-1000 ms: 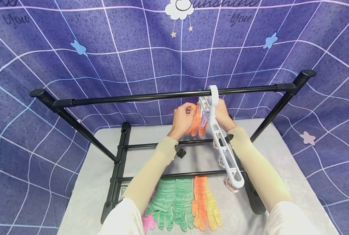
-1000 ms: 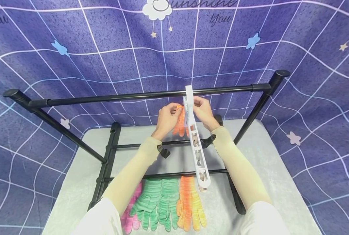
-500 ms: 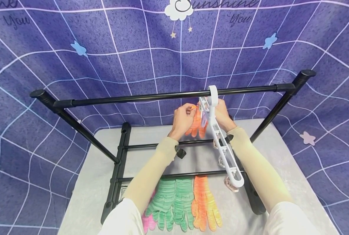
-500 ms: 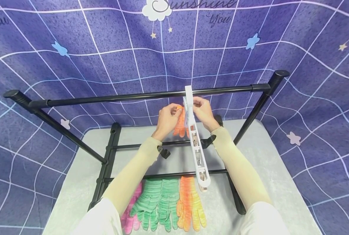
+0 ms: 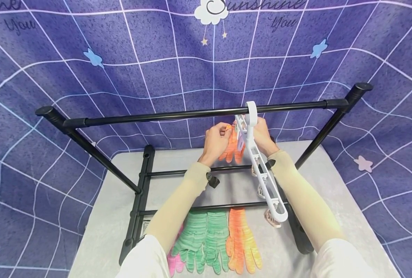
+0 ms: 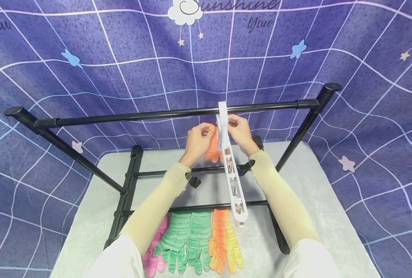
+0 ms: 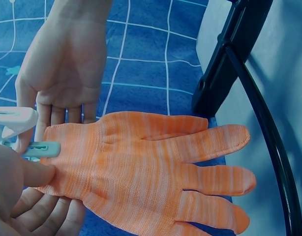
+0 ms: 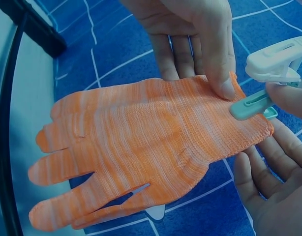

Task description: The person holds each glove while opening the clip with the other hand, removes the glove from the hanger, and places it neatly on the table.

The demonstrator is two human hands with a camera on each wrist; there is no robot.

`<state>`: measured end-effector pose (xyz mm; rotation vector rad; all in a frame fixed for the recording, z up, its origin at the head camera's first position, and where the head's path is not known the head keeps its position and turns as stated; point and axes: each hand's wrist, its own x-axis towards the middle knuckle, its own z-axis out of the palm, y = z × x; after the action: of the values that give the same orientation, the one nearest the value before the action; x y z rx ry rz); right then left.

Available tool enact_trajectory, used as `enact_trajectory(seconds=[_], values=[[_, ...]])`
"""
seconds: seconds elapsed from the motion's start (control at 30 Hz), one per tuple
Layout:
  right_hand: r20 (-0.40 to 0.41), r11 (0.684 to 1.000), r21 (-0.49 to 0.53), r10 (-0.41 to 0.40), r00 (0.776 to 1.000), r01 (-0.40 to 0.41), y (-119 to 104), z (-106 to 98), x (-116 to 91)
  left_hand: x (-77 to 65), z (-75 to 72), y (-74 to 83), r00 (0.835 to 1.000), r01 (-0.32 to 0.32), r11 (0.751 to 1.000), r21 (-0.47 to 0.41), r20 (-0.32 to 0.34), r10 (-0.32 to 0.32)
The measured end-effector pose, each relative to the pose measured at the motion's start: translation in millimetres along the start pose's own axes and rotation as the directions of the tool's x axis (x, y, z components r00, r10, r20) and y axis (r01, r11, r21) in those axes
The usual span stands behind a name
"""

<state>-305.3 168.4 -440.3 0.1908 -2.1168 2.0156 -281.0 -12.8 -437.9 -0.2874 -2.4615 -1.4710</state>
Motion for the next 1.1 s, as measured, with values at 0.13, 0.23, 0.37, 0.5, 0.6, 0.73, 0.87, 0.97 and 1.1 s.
enact_trajectory(seconds=[0.13, 0.23, 0.37, 0.5, 0.6, 0.73, 0.87, 0.97, 1.1], values=[[0.002, 1.000, -0.009, -0.021, 1.000, 0.021, 0.4, -0.3, -0.7, -0.7, -0.3, 0.4, 1.000, 0.007, 1.000, 0.004, 0.002, -0.007], [0.006, 1.000, -0.004, -0.028, 1.000, 0.028, 0.5, 0.1, -0.7, -1.0, -0.3, 0.8, 1.000, 0.011, 1.000, 0.004, 0.003, -0.011], [0.017, 1.000, 0.016, -0.011, 1.000, 0.011, 0.1, 0.2, -0.6, -1.1, 0.1, 0.7, 1.000, 0.012, 1.000, 0.005, 0.004, -0.012], [0.019, 1.000, 0.020, -0.004, 1.000, 0.003, 0.7, 0.1, 0.9, -1.2, 0.1, 0.9, 1.000, 0.015, 1.000, 0.006, 0.006, -0.015], [0.013, 1.000, 0.012, -0.014, 1.000, 0.014, 0.8, 0.0, 1.8, -1.5, -0.3, 1.3, 1.000, 0.018, 1.000, 0.009, 0.010, -0.018], [0.010, 0.999, 0.019, -0.032, 0.999, 0.032, -1.8, 0.8, 2.8, -0.5, -1.6, 2.7, 1.000, 0.003, 1.000, 0.005, 0.006, -0.003], [-0.005, 1.000, -0.011, -0.022, 1.000, 0.022, -1.7, 1.4, -0.1, -3.5, -1.1, 0.1, 1.000, 0.004, 1.000, 0.012, 0.008, -0.004], [-0.013, 1.000, -0.024, 0.000, 1.000, 0.000, -0.2, 1.0, -2.9, -7.0, 0.2, -2.7, 1.000, 0.016, 0.999, 0.033, 0.021, -0.016], [-0.008, 1.000, -0.014, -0.017, 1.000, 0.017, -0.1, 1.0, -1.8, -7.7, 0.1, -2.6, 1.000, 0.002, 1.000, 0.030, 0.014, -0.002]])
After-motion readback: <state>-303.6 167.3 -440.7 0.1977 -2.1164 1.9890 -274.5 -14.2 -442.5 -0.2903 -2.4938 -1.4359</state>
